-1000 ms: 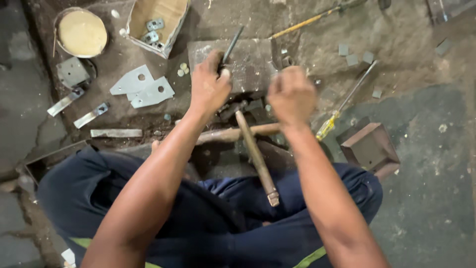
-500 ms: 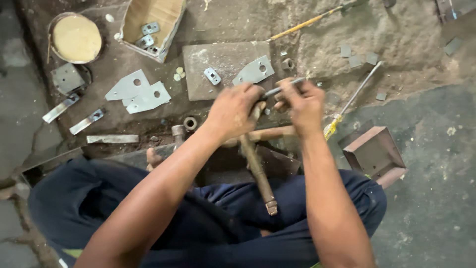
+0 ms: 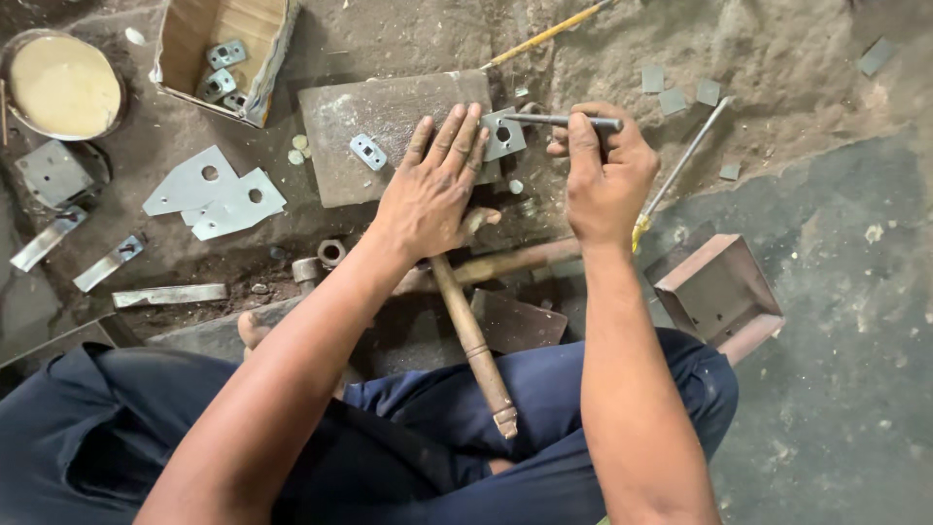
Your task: The person sits on the floor and assembles metal brackets by inserting pins and striking them with a hammer. They repeatedly pick up brackets, align pins, and use a hammer to secure the components, occasionally inspecting the fit.
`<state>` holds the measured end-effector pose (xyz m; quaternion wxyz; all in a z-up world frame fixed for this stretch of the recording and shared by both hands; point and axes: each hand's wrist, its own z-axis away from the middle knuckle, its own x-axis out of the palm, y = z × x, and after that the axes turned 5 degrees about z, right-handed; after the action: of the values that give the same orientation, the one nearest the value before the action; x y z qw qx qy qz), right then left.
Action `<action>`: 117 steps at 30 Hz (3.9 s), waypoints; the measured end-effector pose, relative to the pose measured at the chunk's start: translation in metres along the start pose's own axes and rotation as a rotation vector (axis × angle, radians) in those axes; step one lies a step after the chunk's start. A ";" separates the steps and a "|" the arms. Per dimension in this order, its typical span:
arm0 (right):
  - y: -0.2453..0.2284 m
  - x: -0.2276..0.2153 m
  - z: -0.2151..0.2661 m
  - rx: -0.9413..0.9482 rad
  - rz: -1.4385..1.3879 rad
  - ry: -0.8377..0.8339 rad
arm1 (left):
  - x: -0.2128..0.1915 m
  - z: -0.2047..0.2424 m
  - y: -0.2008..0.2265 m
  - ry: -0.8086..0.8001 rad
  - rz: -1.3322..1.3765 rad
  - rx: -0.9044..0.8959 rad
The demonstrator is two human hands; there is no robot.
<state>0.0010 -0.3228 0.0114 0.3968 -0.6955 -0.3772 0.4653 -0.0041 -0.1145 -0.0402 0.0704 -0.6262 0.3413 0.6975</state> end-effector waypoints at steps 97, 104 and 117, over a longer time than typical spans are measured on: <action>-0.039 0.041 -0.013 -0.584 0.726 -0.289 | -0.027 0.001 0.009 -0.075 -0.269 -0.037; -0.020 0.006 -0.003 -0.382 0.415 -0.186 | -0.025 -0.004 0.007 0.019 -0.059 -0.048; -0.025 -0.039 0.025 -0.131 0.767 -0.273 | -0.006 0.006 0.015 0.086 -0.075 -0.123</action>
<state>-0.0376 -0.3427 0.0410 0.0957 -0.7412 -0.1685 0.6427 -0.0153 -0.1205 -0.0294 0.0430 -0.6711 0.2768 0.6864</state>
